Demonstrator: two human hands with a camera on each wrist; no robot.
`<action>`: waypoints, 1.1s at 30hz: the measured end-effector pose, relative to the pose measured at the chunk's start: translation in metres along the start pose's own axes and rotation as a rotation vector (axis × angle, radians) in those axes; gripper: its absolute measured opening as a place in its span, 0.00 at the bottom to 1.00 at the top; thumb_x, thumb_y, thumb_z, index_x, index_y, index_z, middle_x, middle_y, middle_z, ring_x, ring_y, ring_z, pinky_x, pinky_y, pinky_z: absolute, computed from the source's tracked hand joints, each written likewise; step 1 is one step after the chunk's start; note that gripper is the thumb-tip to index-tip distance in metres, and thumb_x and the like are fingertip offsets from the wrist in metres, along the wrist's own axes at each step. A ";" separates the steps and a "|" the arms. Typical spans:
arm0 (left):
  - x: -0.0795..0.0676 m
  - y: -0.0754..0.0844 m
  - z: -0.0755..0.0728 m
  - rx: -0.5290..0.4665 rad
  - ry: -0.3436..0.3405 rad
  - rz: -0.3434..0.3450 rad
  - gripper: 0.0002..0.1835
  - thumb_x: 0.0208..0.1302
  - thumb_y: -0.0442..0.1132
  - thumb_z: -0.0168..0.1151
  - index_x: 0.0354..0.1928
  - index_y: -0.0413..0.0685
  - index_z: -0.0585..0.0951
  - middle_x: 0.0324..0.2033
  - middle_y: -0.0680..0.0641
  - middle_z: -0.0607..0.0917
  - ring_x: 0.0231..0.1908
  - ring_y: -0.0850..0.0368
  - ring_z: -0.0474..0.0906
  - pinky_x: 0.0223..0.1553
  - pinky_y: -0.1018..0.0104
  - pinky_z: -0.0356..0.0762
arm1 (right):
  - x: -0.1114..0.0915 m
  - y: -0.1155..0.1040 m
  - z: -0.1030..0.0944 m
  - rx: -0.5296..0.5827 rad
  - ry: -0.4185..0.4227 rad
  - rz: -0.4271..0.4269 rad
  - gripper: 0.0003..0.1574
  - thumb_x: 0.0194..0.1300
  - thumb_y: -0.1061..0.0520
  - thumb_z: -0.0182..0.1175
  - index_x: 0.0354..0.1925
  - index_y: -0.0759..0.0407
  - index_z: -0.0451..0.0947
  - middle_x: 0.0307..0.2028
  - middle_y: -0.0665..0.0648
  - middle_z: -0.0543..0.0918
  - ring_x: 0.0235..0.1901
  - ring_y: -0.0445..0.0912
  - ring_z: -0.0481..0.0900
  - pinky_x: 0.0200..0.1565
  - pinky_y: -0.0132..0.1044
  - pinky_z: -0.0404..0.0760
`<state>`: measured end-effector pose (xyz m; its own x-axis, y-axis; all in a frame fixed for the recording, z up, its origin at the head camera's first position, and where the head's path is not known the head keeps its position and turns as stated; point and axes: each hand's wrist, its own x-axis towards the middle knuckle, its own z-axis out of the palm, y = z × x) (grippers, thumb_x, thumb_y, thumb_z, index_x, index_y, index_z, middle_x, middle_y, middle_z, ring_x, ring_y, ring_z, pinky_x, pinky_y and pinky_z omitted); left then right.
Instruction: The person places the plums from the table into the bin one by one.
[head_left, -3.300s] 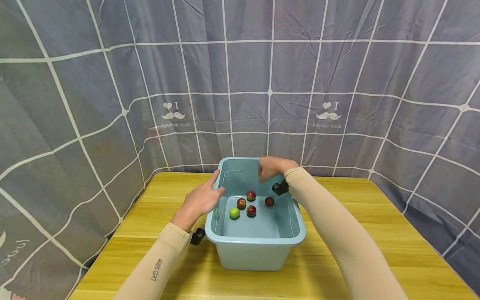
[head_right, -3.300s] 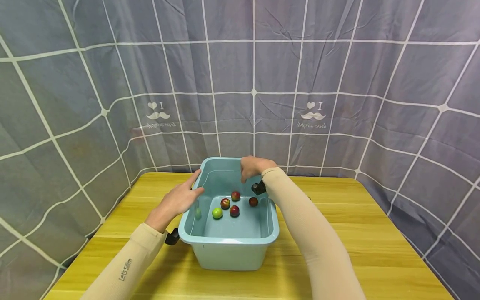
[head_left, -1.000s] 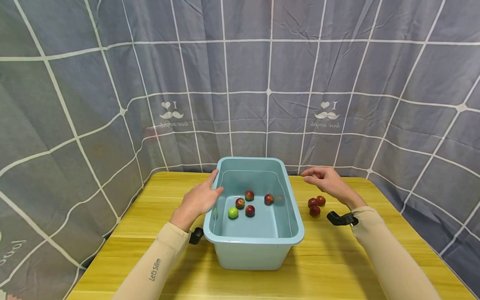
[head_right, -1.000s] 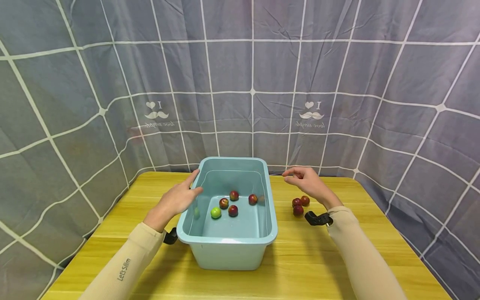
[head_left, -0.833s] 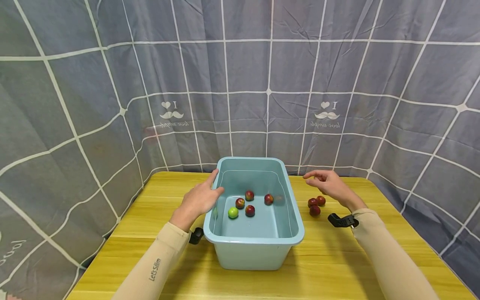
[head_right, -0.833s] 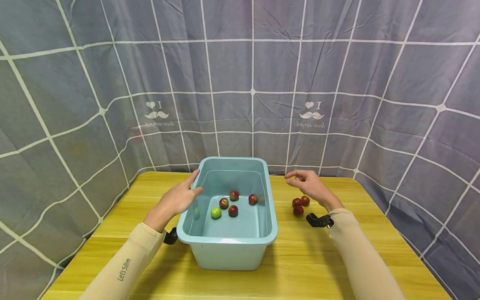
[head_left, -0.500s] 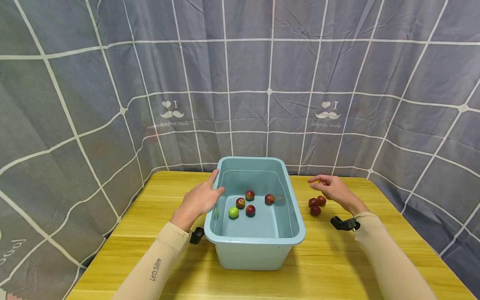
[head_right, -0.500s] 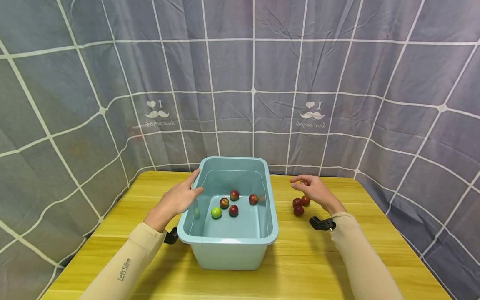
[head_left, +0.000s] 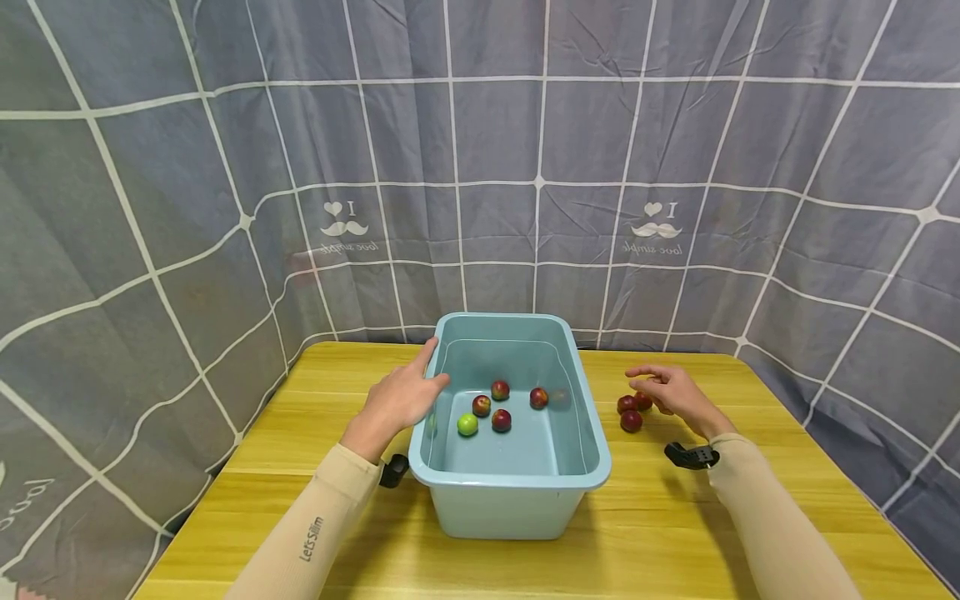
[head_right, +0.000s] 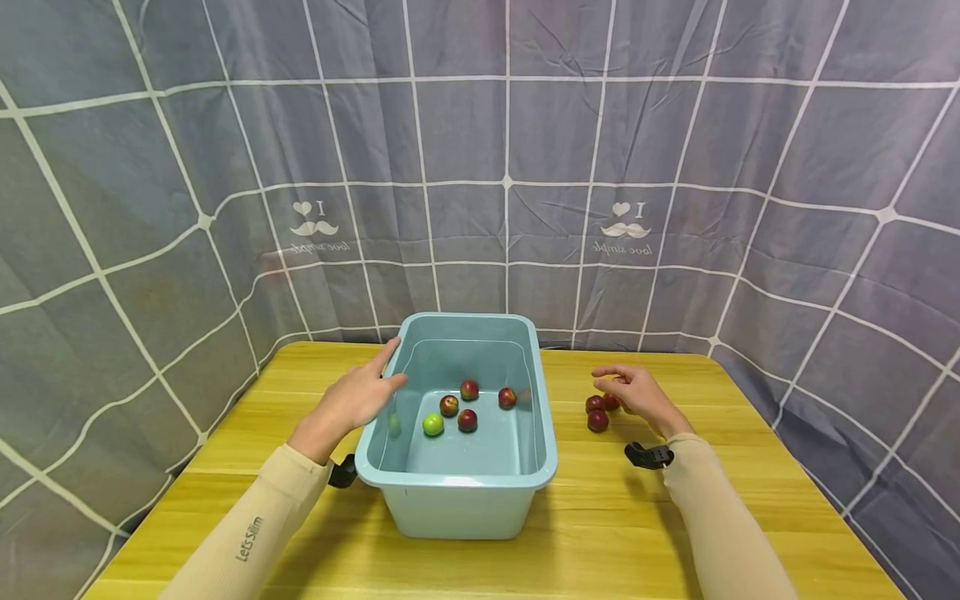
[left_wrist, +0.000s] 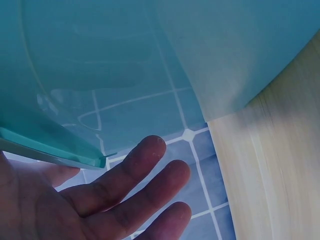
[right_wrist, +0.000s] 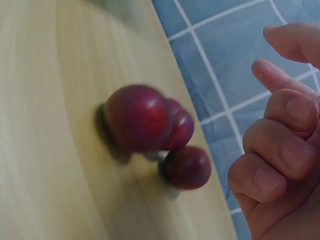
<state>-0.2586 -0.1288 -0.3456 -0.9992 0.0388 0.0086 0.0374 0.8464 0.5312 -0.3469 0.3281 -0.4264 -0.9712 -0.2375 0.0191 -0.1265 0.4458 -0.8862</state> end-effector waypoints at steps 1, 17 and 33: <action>0.000 0.000 0.000 0.000 0.000 0.000 0.40 0.70 0.60 0.45 0.81 0.68 0.46 0.68 0.42 0.75 0.54 0.41 0.80 0.34 0.53 0.73 | 0.000 0.002 0.000 0.013 0.006 0.012 0.29 0.71 0.47 0.62 0.63 0.62 0.75 0.12 0.46 0.62 0.14 0.40 0.56 0.22 0.43 0.58; -0.001 0.000 0.000 -0.008 -0.002 -0.006 0.40 0.70 0.60 0.45 0.81 0.69 0.46 0.70 0.42 0.73 0.53 0.40 0.80 0.34 0.53 0.73 | 0.000 0.034 -0.005 0.021 0.047 0.071 0.35 0.72 0.47 0.61 0.69 0.64 0.70 0.12 0.46 0.60 0.13 0.41 0.58 0.18 0.35 0.61; 0.000 0.000 0.000 -0.011 -0.002 -0.001 0.40 0.71 0.60 0.45 0.81 0.69 0.46 0.70 0.42 0.73 0.54 0.40 0.80 0.36 0.51 0.74 | -0.001 0.054 0.001 0.196 0.033 0.093 0.41 0.72 0.48 0.61 0.72 0.67 0.61 0.15 0.48 0.62 0.13 0.41 0.58 0.17 0.34 0.62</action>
<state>-0.2586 -0.1287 -0.3461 -0.9992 0.0391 0.0068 0.0366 0.8404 0.5408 -0.3525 0.3519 -0.4749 -0.9834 -0.1731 -0.0547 0.0027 0.2873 -0.9578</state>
